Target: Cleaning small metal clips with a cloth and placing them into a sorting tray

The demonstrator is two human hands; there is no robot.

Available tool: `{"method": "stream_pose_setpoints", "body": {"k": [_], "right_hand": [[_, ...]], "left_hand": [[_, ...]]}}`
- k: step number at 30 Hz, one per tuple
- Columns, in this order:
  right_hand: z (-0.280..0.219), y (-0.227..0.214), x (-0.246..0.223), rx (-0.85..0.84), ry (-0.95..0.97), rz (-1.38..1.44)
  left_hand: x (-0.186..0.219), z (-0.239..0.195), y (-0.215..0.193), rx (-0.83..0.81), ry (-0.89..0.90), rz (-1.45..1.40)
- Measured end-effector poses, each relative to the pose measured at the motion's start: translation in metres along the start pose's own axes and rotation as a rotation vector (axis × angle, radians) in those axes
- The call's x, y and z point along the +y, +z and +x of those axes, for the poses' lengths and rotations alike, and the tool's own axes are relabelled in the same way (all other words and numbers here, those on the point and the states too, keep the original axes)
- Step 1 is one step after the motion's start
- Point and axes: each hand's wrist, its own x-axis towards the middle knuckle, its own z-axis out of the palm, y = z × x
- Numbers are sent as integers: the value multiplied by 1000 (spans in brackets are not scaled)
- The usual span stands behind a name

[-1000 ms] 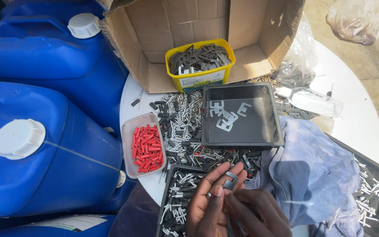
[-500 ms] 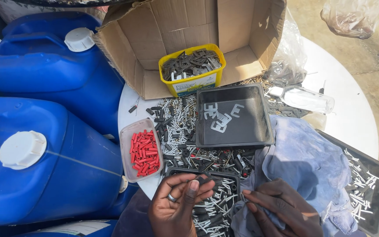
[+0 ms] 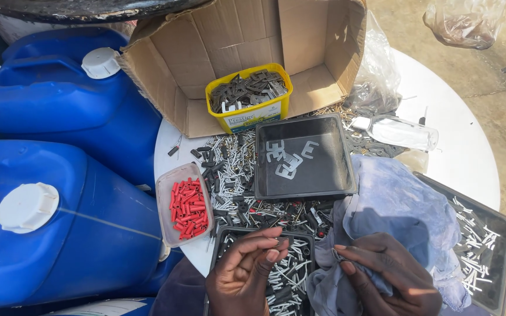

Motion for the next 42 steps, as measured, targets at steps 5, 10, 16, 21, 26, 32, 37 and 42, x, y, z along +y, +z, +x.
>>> {"method": "stream_pose_setpoints", "body": {"k": [5, 10, 16, 21, 26, 32, 37, 42], "right_hand": [[0, 6, -3, 46, 41, -5], [-3, 9, -3, 9, 47, -15], [-13, 8, 8, -72, 40, -47], [-25, 8, 19, -179, -78, -133], [-25, 22, -14, 15, 61, -284], [-30, 50, -18, 198, 3, -325], [-24, 58, -35, 192, 78, -351], [-19, 54, -34, 157, 64, -359]], "left_hand": [[-16, 2, -17, -89, -175, -144], [-12, 1, -15, -23, -313, -279], [-4, -1, 2, 208, -489, -279], [-4, -7, 12, 234, -616, -308], [-27, -23, 18, 126, -421, -253], [16, -28, 36, 61, -352, -6], [8, -37, 44, 59, -237, -77], [15, -34, 40, -7, -235, 20]]}}
